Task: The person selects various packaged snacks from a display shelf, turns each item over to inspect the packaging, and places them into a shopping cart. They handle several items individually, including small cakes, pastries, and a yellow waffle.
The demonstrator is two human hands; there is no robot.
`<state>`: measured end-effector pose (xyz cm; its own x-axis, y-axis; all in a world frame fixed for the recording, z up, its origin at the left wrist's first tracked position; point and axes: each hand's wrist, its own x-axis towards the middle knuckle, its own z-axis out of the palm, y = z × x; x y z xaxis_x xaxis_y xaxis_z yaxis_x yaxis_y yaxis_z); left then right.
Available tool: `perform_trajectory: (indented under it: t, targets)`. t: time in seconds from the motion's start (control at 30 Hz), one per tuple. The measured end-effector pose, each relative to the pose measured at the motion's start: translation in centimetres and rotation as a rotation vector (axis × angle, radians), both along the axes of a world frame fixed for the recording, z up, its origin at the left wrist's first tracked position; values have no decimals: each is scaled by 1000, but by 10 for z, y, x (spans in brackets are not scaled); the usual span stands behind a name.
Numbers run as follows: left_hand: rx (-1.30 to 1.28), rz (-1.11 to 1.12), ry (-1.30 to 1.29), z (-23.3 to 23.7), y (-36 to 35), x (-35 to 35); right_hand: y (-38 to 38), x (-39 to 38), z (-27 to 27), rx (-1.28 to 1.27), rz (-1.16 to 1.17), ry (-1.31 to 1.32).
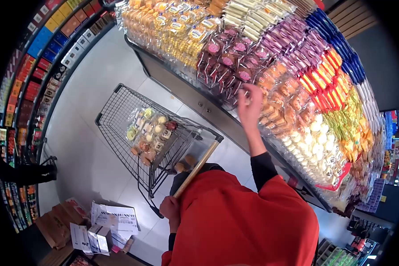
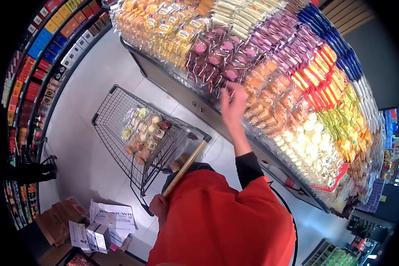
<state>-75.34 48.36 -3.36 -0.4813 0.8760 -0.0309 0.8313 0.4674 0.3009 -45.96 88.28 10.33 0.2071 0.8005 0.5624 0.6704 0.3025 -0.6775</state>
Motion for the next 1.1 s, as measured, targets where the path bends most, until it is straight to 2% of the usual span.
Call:
perform_trajectory:
  t: [0.1,0.13,0.2,0.23,0.3,0.37,0.43,0.57,0.6,0.63,0.7,0.73,0.83,0.9,0.97,1.0,1.03,1.07,1.1]
  targets:
    - [21,1,-46,0,4,-11,1,64,-15,137,-375,-218]
    - [0,9,-82,-2,4,-16,0,74,-19,145,-371,-207]
    - [2,-10,-77,-4,8,-27,5,85,-27,-54,-458,-248]
    - [-10,-36,-86,-5,8,-31,6,89,-31,-41,-446,-234]
    - [14,-16,-78,-6,8,-34,13,94,-39,-217,-432,-233]
    - [47,31,-64,-4,13,-36,17,98,-48,-217,-472,-299]
    - [11,-6,-81,4,17,-35,16,94,-37,-289,-478,-234]
    - [32,-14,-108,5,16,-32,18,98,-42,-243,-523,-250]
    - [37,-12,-104,3,15,-32,19,101,-43,-186,-460,-122]
    - [16,-4,-99,-1,15,-33,21,103,-44,-180,-462,-116]
    - [-5,3,-93,0,13,-33,18,100,-38,8,-405,23]
    - [-9,18,-116,1,12,-33,12,98,-33,-44,-417,45]
    - [10,38,-228,14,13,-35,2,87,-19,113,-471,-99]
    - [36,37,-309,17,15,-41,-13,54,14,82,-441,-47]
    - [264,10,-561,14,12,-48,-31,14,36,14,-110,282]
    - [267,18,-559,12,13,-51,-36,-1,36,-116,-66,333]
    - [292,15,-666,11,16,-56,-42,-25,43,-96,84,404]
    - [317,12,-773,13,19,-61,-47,-46,44,-171,278,597]
    - [318,21,-769,24,24,-65,-60,-75,62,-199,474,669]
